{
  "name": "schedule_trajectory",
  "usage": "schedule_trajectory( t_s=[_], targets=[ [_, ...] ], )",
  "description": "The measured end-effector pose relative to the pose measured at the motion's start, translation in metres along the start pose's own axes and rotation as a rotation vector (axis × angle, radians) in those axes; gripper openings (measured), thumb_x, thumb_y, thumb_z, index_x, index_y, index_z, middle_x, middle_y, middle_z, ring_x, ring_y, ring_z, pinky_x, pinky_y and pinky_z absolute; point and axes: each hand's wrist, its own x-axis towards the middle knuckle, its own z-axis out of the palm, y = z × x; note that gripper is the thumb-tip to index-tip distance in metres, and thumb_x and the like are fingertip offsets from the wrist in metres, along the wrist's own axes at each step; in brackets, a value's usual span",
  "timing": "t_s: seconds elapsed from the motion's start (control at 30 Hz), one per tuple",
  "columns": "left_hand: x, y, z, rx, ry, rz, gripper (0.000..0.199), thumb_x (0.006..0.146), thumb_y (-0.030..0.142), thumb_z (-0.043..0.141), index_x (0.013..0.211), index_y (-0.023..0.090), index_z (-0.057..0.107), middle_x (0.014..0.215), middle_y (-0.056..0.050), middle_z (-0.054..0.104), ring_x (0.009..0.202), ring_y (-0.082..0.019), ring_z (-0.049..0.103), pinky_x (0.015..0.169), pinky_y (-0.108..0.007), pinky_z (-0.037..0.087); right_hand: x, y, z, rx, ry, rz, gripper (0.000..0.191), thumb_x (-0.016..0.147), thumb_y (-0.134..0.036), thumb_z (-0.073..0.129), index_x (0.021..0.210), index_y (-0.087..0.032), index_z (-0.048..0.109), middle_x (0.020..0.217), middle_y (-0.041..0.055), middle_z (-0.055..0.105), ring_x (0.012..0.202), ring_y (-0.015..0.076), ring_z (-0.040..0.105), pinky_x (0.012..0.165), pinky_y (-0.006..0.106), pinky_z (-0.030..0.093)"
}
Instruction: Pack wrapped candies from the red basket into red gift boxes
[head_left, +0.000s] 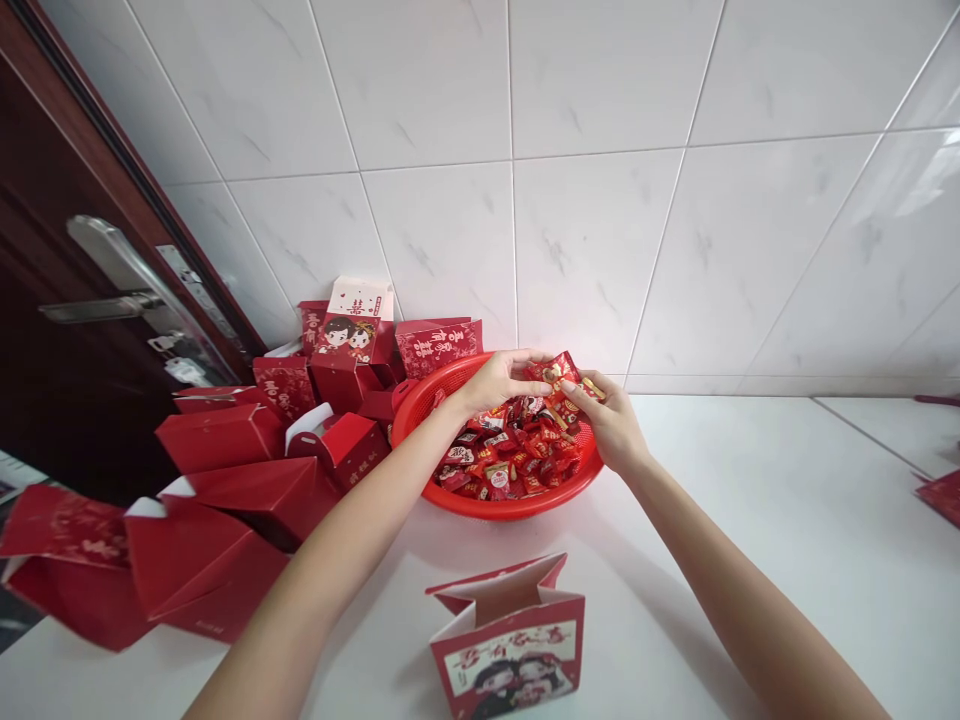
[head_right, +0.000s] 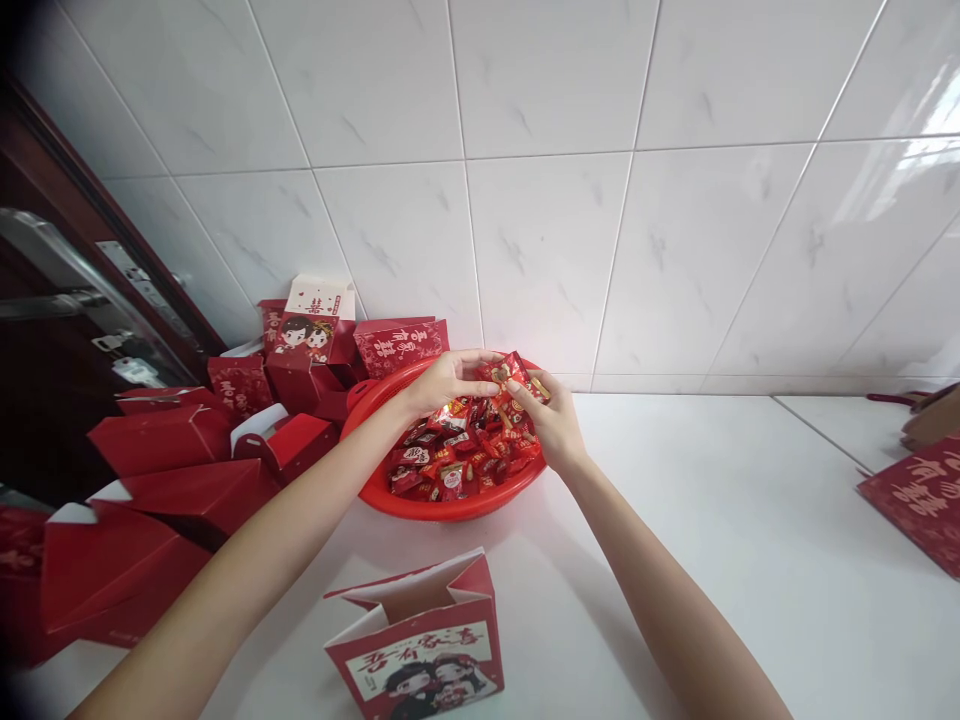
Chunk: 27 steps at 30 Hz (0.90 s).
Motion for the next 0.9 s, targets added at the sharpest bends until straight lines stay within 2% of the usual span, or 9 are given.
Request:
schedule_trajectory(
  t_s=[0.13, 0.3, 0.47, 0.6, 0.7, 0.8, 0.9],
  targets=[
    [0.0, -0.001, 0.004, 0.007, -0.009, 0.043, 0.055, 0.065, 0.034, 0.091, 0.114, 0.015, 0.074, 0.117, -0.012, 0.075, 0.113, -0.03, 0.068, 0.103, -0.049, 0.05, 0.0, 0.0, 0.0, -0.014, 0.024, -0.016, 0.046, 0.067, -0.052, 0.086, 0.098, -0.021, 0.07, 0.079, 0.0025, 0.076, 0.07, 0.0233, 0.072, 0.07, 0.036, 0.058],
    [-0.001, 0.0, 0.006, 0.054, -0.017, 0.05, 0.052, 0.065, 0.032, 0.091, 0.111, 0.014, 0.075, 0.119, -0.013, 0.074, 0.117, -0.033, 0.065, 0.104, -0.051, 0.048, 0.001, 0.002, -0.001, -0.068, 0.031, -0.034, 0.037, 0.069, -0.05, 0.085, 0.089, -0.022, 0.07, 0.078, 0.0014, 0.074, 0.071, 0.0213, 0.069, 0.067, 0.033, 0.055],
    [0.0, 0.001, 0.005, 0.031, -0.012, 0.024, 0.049, 0.068, 0.039, 0.089, 0.108, 0.014, 0.075, 0.117, -0.011, 0.075, 0.116, -0.03, 0.066, 0.104, -0.046, 0.047, 0.003, 0.005, -0.002, -0.125, 0.055, -0.063, 0.036, 0.071, -0.052, 0.082, 0.089, -0.022, 0.07, 0.074, -0.0001, 0.07, 0.07, 0.0189, 0.066, 0.066, 0.031, 0.053],
    [0.004, -0.003, 0.0, -0.033, 0.086, -0.096, 0.041, 0.088, 0.053, 0.068, 0.102, 0.015, 0.075, 0.102, -0.009, 0.077, 0.095, -0.022, 0.071, 0.091, -0.037, 0.053, 0.002, 0.005, -0.001, -0.146, 0.13, -0.072, 0.037, 0.071, -0.053, 0.081, 0.087, -0.022, 0.068, 0.072, -0.0015, 0.066, 0.064, 0.0163, 0.061, 0.063, 0.03, 0.051],
    [0.007, -0.012, -0.003, 0.011, 0.15, -0.204, 0.038, 0.093, 0.049, 0.06, 0.086, 0.014, 0.072, 0.084, -0.007, 0.076, 0.077, -0.019, 0.071, 0.08, -0.035, 0.055, 0.001, 0.004, -0.001, -0.117, 0.161, -0.081, 0.038, 0.071, -0.054, 0.08, 0.087, -0.022, 0.067, 0.073, -0.0022, 0.066, 0.064, 0.0152, 0.06, 0.062, 0.029, 0.05],
    [0.005, -0.021, 0.001, 0.238, 0.018, -0.23, 0.032, 0.087, 0.043, 0.067, 0.074, 0.014, 0.069, 0.077, -0.007, 0.074, 0.075, -0.02, 0.07, 0.077, -0.033, 0.054, 0.001, 0.005, -0.001, -0.112, 0.182, -0.091, 0.039, 0.071, -0.055, 0.079, 0.088, -0.022, 0.066, 0.073, -0.0023, 0.065, 0.064, 0.0155, 0.06, 0.062, 0.03, 0.05],
    [-0.003, -0.026, 0.01, 0.603, -0.237, -0.218, 0.029, 0.077, 0.043, 0.076, 0.092, 0.018, 0.076, 0.086, -0.004, 0.075, 0.082, -0.021, 0.07, 0.078, -0.029, 0.051, 0.001, 0.006, -0.002, -0.116, 0.174, -0.088, 0.038, 0.072, -0.055, 0.078, 0.087, -0.023, 0.065, 0.074, -0.0019, 0.065, 0.065, 0.0165, 0.061, 0.062, 0.03, 0.051]
  ],
)
